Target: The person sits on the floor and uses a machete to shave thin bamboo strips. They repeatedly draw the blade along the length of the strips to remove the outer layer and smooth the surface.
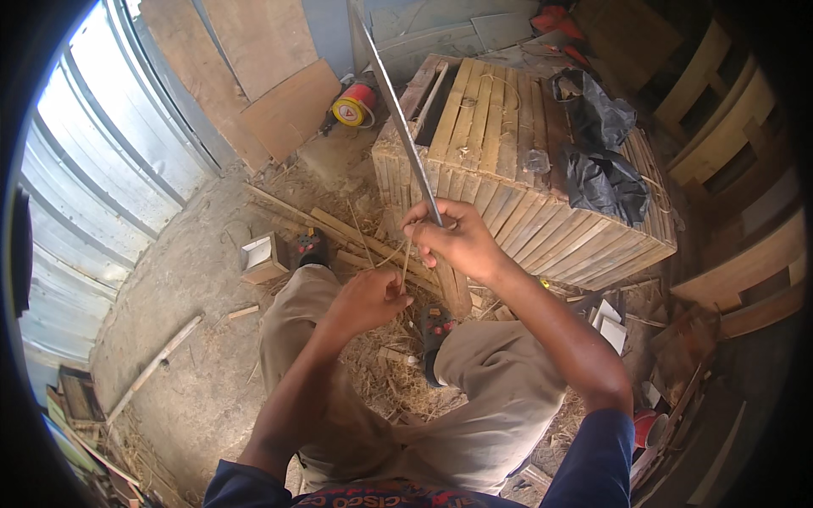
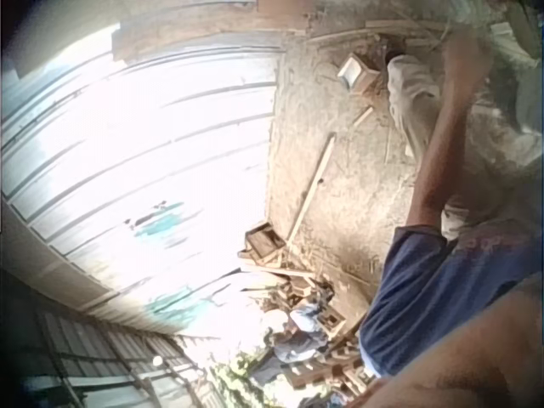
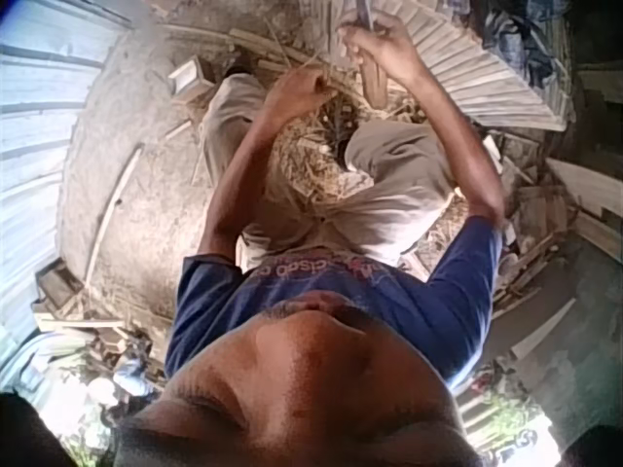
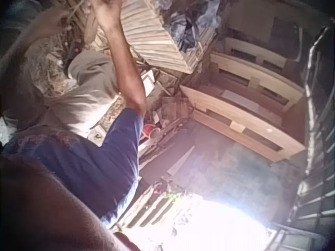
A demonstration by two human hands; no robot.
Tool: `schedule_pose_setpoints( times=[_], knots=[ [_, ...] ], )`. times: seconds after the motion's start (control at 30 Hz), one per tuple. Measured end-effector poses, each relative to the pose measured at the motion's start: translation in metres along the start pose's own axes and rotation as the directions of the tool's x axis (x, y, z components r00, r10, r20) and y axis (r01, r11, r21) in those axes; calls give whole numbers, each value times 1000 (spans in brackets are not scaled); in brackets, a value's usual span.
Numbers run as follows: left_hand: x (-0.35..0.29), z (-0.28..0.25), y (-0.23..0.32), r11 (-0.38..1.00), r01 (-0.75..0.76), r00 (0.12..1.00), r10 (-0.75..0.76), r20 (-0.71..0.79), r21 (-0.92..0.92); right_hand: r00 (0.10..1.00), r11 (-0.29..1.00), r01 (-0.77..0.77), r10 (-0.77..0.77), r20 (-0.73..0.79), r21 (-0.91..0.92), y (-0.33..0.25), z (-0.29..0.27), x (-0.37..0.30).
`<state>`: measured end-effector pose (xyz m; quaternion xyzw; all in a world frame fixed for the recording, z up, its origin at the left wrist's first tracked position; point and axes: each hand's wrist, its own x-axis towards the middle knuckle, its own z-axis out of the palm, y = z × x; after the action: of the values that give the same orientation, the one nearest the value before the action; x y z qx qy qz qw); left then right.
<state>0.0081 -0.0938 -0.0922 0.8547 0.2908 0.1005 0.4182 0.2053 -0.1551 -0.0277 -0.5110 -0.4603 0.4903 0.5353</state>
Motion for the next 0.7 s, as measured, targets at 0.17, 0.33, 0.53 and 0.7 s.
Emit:
schedule_pose_setpoints(
  times=[0.17, 0.33, 0.53, 0.7],
  knots=[
    [8, 3, 11, 843, -187, 982, 144, -122, -504, 999, 999, 17, -15, 52, -48, -2, 5, -4],
    [7, -2, 12, 673, -162, 985, 73, -154, -722, 995, 950, 97, -93, 27, -296, -1, 11, -5],
    [5, -5, 16, 602, -189, 966, -27, -256, -776, 922, 699, 358, -368, 118, -619, -5, 14, -5],
    [1, -7, 17, 503, -215, 942, -119, -314, -837, 963, 622, 265, -207, 172, -737, -16, 16, -13]
  ],
)
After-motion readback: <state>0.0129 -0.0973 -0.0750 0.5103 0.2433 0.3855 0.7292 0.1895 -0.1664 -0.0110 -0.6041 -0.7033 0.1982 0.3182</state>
